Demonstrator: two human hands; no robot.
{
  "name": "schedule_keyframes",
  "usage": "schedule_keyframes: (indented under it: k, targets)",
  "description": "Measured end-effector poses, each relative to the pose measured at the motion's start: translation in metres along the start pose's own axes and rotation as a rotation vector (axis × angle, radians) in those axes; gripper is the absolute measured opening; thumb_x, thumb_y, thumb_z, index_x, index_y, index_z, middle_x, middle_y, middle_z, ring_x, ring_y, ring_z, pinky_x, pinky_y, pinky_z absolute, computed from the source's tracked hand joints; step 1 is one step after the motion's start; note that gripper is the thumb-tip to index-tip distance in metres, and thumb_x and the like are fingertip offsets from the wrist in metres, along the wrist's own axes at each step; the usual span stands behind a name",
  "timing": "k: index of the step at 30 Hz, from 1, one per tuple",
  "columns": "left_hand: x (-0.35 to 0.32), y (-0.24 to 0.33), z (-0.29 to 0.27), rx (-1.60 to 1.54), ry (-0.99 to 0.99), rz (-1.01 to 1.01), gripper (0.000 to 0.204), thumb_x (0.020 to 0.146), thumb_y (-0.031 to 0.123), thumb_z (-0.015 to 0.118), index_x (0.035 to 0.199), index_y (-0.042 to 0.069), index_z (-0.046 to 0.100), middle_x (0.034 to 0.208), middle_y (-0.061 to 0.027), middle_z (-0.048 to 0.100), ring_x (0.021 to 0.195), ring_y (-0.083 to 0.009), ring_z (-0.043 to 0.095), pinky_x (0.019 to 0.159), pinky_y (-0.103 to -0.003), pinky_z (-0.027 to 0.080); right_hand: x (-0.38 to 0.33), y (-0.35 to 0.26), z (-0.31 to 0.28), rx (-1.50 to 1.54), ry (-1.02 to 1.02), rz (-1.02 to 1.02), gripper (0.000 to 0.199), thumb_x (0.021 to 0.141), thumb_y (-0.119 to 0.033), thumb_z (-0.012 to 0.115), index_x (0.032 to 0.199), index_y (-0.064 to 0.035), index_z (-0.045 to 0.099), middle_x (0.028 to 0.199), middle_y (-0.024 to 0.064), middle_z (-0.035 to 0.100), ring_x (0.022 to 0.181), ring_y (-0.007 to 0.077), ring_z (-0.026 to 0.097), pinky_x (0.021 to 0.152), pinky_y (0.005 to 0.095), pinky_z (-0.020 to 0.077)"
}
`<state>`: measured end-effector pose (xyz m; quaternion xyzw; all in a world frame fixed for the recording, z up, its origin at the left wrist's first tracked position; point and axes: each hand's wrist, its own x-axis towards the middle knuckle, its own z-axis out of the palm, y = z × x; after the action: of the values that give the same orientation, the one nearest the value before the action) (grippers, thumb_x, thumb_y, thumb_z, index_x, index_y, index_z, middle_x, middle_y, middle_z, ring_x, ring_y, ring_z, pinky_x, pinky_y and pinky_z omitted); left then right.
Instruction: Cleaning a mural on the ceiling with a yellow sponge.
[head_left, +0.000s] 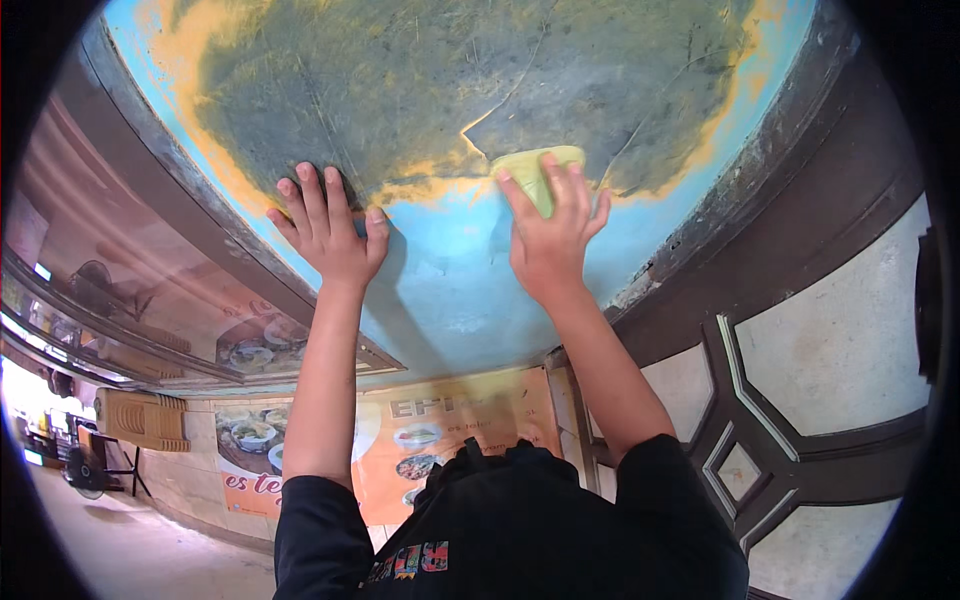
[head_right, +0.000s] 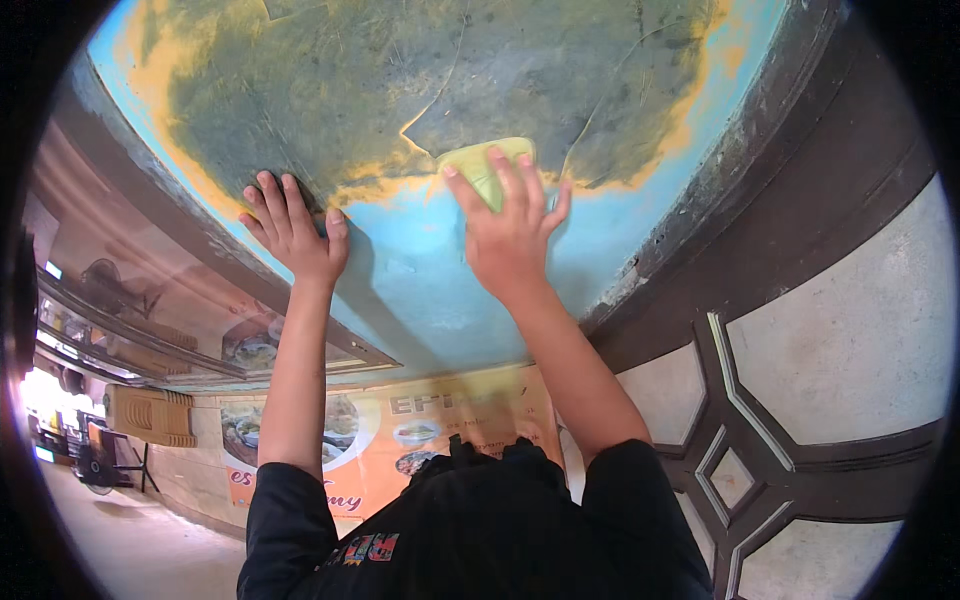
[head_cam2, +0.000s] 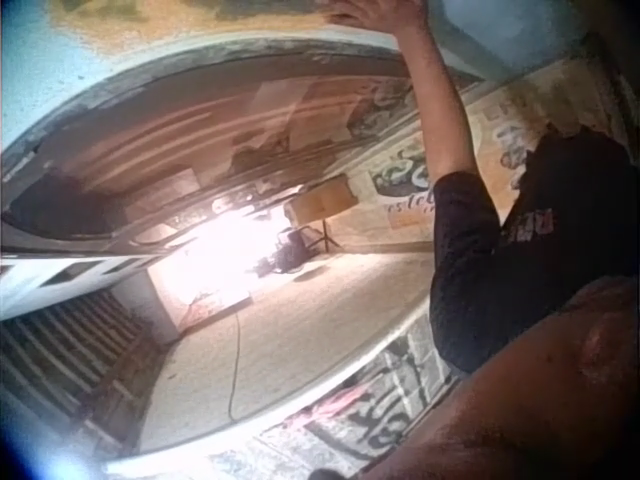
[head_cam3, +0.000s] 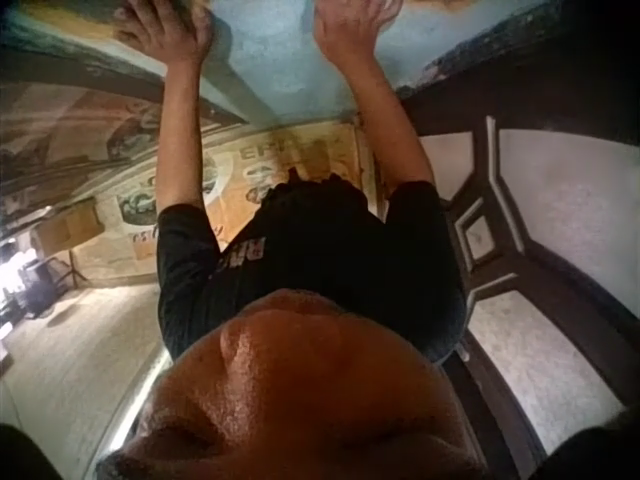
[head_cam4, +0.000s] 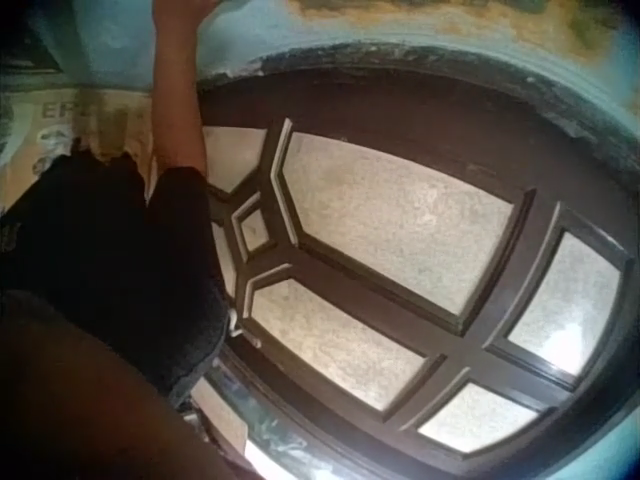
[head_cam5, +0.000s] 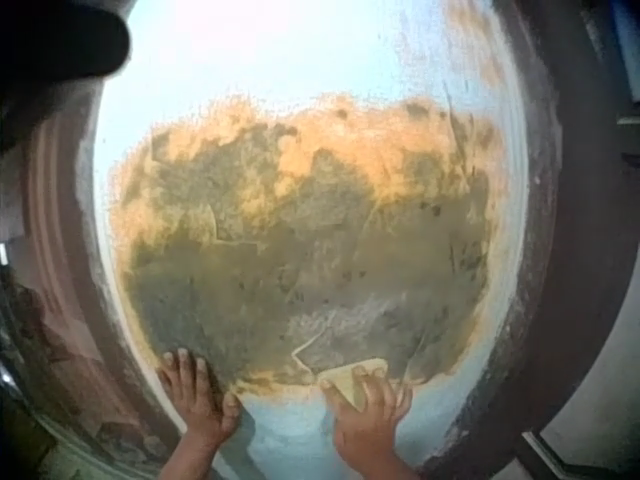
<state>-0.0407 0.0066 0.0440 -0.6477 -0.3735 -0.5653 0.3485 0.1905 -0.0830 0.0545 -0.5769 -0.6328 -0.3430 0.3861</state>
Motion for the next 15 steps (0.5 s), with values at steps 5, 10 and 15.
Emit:
schedule_keyframes:
  k: [5,10,15]
  targets:
    - [0.0002,0.0007,0.0021,0.006,0.002,0.003,0.064,0.088,0.041,0.043,0.143,0.008,0.037,0.151,-0.0142,0.029,0.143,-0.0336,0.015,0.114,-0.052,-0.001,-0.0028,-0.0037,-0.0019,0.041,-0.016,0.041,0.056,0.078,-0.007,0.060,0.127,-0.0334,0.056,0.140,0.0098,0.037,0.132,0.0325,0.027,0.106,0.0623,0.0109]
    - [0.0004,0.0019,0.0030,0.017,0.005,0.001,0.062,0.089,0.040,0.043,0.142,0.007,0.039,0.151,-0.0148,0.030,0.143,-0.0339,0.016,0.114,-0.052,0.001,0.0012,-0.0002,-0.0011,0.029,0.025,0.093,0.057,0.076,-0.008,0.060,0.125,-0.0357,0.057,0.138,0.0075,0.039,0.131,0.0294,0.029,0.105,0.0624,0.0118]
    - [0.0032,0.0028,0.0003,0.038,-0.002,0.037,0.063,0.092,0.042,0.039,0.141,0.002,0.037,0.150,-0.0185,0.030,0.143,-0.0355,0.016,0.114,-0.050,0.001,-0.0025,0.0018,-0.0007,-0.024,-0.028,-0.032,0.054,0.076,-0.009,0.061,0.124,-0.0345,0.058,0.141,0.0079,0.037,0.131,0.0298,0.028,0.105,0.0633,0.0121]
